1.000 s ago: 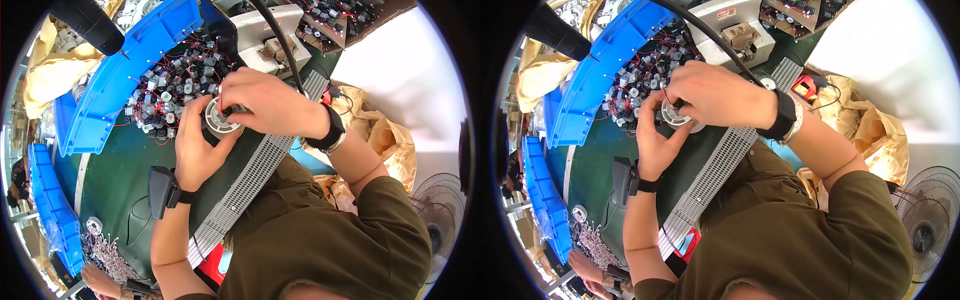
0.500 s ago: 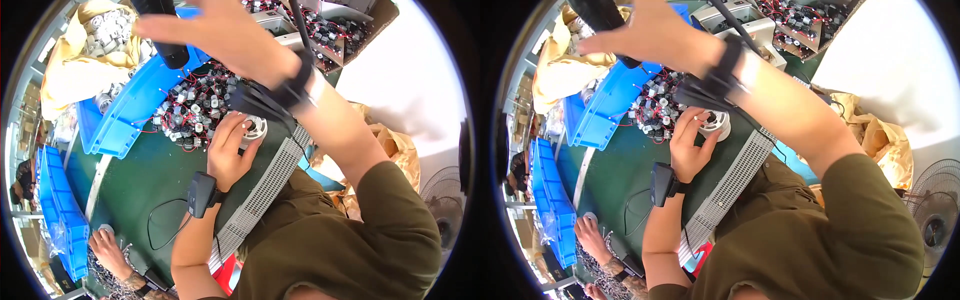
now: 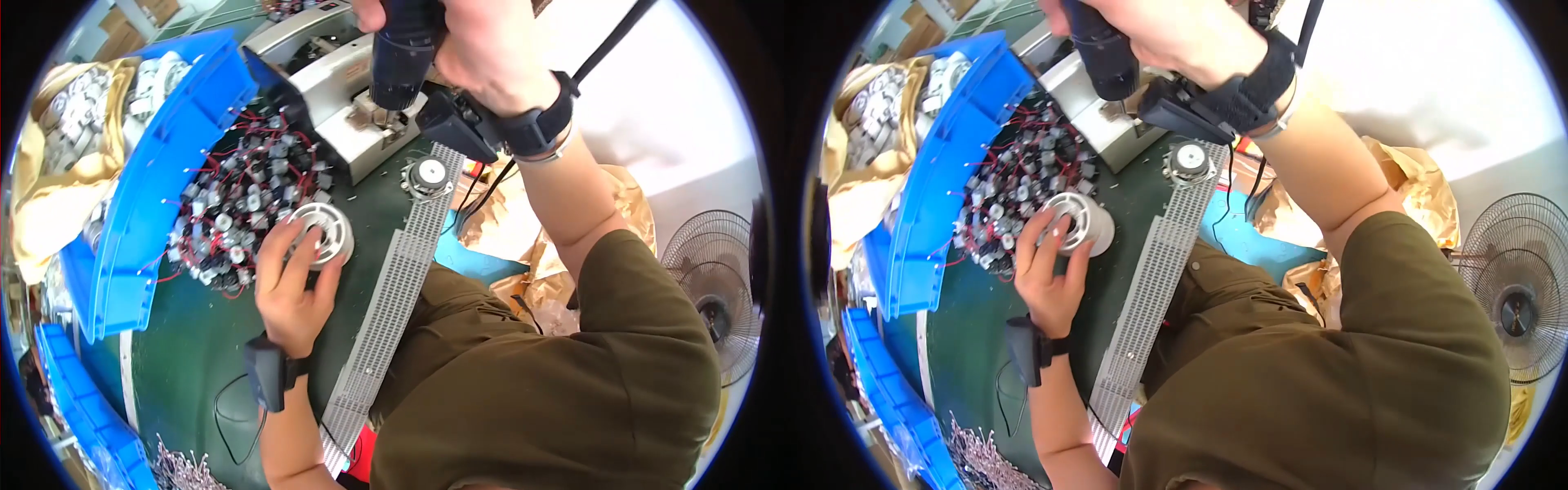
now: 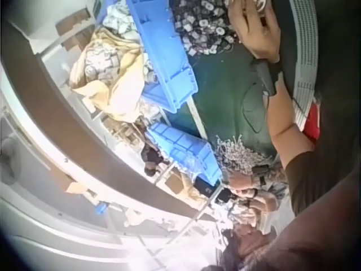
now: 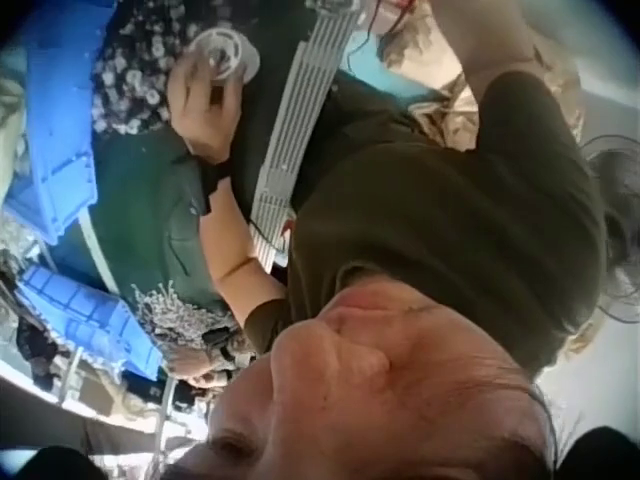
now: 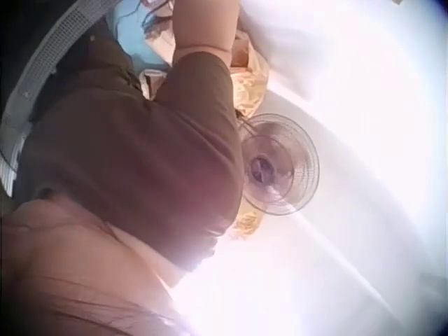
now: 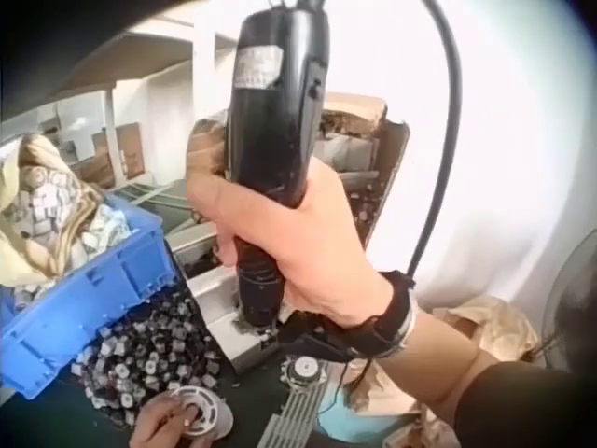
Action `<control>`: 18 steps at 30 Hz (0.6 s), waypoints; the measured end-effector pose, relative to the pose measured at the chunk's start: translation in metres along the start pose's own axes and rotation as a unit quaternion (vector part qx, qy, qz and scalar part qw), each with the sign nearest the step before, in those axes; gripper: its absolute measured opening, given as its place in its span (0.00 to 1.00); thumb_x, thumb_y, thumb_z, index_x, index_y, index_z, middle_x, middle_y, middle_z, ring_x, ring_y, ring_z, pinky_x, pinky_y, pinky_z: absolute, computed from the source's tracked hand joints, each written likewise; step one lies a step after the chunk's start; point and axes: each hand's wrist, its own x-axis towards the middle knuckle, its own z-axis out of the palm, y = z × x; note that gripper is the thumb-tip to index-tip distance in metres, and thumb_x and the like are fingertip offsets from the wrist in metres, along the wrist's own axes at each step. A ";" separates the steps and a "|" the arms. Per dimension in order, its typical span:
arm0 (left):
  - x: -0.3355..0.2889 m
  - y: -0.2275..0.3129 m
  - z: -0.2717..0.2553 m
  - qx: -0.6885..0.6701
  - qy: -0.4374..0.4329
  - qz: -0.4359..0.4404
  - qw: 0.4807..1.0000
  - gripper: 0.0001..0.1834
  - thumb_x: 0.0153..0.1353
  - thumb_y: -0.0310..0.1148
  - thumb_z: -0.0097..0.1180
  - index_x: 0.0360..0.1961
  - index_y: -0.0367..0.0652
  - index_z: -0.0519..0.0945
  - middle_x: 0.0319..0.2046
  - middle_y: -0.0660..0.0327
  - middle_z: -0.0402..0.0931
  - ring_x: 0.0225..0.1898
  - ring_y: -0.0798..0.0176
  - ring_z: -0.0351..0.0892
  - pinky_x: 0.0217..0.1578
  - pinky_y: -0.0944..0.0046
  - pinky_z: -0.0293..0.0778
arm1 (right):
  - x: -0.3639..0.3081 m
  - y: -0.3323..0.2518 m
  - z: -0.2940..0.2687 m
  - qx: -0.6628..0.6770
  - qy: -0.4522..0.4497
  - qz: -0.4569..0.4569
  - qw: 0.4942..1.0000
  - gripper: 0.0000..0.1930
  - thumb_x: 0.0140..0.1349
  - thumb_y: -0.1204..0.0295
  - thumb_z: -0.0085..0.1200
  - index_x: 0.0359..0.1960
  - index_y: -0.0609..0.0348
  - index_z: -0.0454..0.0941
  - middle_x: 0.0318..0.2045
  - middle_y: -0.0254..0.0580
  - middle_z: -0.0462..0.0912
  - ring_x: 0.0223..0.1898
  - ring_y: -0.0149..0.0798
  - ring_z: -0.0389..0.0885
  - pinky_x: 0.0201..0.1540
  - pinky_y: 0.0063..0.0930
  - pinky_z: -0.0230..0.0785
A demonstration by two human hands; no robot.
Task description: Assembling electronic parts by inserting components into housings, using a handheld assembly tool, and managing wire leads at a factory workbench.
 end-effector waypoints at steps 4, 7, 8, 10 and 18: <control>-0.004 -0.002 0.001 0.004 -0.015 -0.002 1.000 0.21 0.38 0.21 0.68 0.38 0.36 0.80 0.45 0.53 0.73 0.48 0.47 0.73 0.46 0.55 0.72 | -0.015 0.018 -0.027 -0.079 0.047 -0.040 0.995 0.10 0.53 0.81 0.56 0.37 0.66 0.72 0.18 0.34 0.74 0.17 0.28 0.73 0.21 0.20 0.65; -0.004 -0.003 0.000 0.019 -0.023 0.023 0.999 0.21 0.38 0.20 0.67 0.39 0.36 0.79 0.48 0.53 0.71 0.49 0.46 0.72 0.47 0.53 0.73 | -0.018 0.022 -0.037 -0.007 0.077 0.012 0.997 0.10 0.53 0.81 0.56 0.37 0.66 0.72 0.20 0.36 0.75 0.18 0.29 0.73 0.21 0.20 0.66; -0.004 -0.002 0.000 0.019 -0.026 0.021 0.999 0.21 0.38 0.20 0.67 0.39 0.36 0.79 0.48 0.53 0.71 0.49 0.46 0.72 0.47 0.53 0.73 | -0.018 0.024 -0.040 0.004 0.063 0.005 0.998 0.11 0.53 0.81 0.56 0.38 0.66 0.72 0.20 0.36 0.75 0.18 0.28 0.73 0.21 0.20 0.66; -0.003 -0.001 0.000 0.015 -0.029 0.019 0.999 0.21 0.39 0.21 0.67 0.39 0.35 0.79 0.48 0.53 0.70 0.49 0.45 0.72 0.47 0.53 0.72 | -0.018 0.027 -0.042 0.014 0.051 0.000 0.999 0.11 0.52 0.81 0.56 0.38 0.67 0.71 0.21 0.37 0.75 0.18 0.28 0.73 0.22 0.20 0.66; -0.003 -0.002 -0.002 0.019 -0.029 0.026 0.999 0.21 0.39 0.21 0.66 0.39 0.35 0.79 0.48 0.53 0.70 0.49 0.45 0.72 0.47 0.53 0.72 | -0.019 0.038 -0.041 -0.103 0.029 -0.063 0.992 0.14 0.51 0.82 0.57 0.39 0.67 0.70 0.23 0.36 0.75 0.18 0.28 0.73 0.22 0.20 0.66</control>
